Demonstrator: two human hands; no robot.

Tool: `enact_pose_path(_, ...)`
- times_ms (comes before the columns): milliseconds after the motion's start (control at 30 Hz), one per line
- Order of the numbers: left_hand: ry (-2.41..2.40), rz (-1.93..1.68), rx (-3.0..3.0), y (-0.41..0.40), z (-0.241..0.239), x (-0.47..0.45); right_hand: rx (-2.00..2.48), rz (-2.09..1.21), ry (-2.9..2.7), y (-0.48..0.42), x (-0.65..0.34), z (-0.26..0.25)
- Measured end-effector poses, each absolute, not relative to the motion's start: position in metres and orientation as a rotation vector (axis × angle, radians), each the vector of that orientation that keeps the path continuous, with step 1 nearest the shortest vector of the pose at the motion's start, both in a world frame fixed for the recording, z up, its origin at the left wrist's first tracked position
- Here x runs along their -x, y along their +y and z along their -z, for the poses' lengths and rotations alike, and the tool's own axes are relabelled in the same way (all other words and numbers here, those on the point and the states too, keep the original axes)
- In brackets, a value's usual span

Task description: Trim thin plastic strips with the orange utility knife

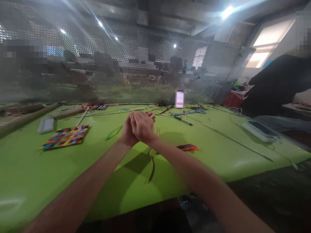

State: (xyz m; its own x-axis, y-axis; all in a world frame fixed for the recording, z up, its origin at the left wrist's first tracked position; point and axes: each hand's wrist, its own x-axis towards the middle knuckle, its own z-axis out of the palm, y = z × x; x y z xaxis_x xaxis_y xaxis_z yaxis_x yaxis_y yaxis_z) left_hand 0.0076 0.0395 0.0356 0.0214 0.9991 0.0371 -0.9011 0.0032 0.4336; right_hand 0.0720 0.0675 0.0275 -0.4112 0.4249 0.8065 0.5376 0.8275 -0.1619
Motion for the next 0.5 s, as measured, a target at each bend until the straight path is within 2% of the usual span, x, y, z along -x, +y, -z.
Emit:
enact_pose_path(267,0.559,-1.545,-0.289,0.032,-0.054,-0.005,0.627,0.426,-2.040,0.075,-0.087,-0.029)
enact_pose_path(500,0.411,-1.518,-0.395,0.037,-0.044,0.006,0.473,0.576,-2.119,0.075,-0.079,-0.023)
